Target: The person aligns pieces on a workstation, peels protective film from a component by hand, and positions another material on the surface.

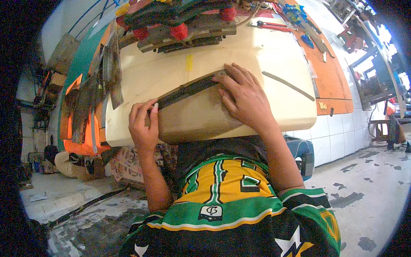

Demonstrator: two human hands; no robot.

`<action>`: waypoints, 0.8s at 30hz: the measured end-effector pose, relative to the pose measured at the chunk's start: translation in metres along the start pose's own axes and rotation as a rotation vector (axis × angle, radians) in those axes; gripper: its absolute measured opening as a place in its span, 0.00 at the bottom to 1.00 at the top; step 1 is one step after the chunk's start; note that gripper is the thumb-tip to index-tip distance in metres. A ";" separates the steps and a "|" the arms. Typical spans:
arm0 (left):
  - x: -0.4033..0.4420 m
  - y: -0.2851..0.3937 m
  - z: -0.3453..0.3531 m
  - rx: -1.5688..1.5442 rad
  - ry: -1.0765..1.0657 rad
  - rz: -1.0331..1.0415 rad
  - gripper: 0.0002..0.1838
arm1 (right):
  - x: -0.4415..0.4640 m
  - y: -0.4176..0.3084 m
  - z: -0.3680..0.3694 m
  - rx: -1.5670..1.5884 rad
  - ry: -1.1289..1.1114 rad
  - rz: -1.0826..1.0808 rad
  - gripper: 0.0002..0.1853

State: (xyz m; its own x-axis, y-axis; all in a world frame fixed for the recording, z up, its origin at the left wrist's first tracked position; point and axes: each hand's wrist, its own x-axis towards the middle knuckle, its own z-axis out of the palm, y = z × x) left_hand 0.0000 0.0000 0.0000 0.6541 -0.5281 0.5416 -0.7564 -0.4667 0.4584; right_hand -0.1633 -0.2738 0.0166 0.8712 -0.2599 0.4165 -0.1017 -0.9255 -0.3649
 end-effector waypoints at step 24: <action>0.048 0.042 0.022 0.013 -0.230 0.195 0.18 | -0.002 0.003 0.000 0.017 0.015 -0.008 0.20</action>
State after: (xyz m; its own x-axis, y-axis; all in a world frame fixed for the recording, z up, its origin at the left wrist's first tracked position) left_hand 0.0002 -0.0606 0.0293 0.4829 -0.7548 0.4439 -0.8687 -0.3490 0.3515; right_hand -0.1649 -0.2761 0.0145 0.8645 -0.2568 0.4321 -0.0864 -0.9227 -0.3756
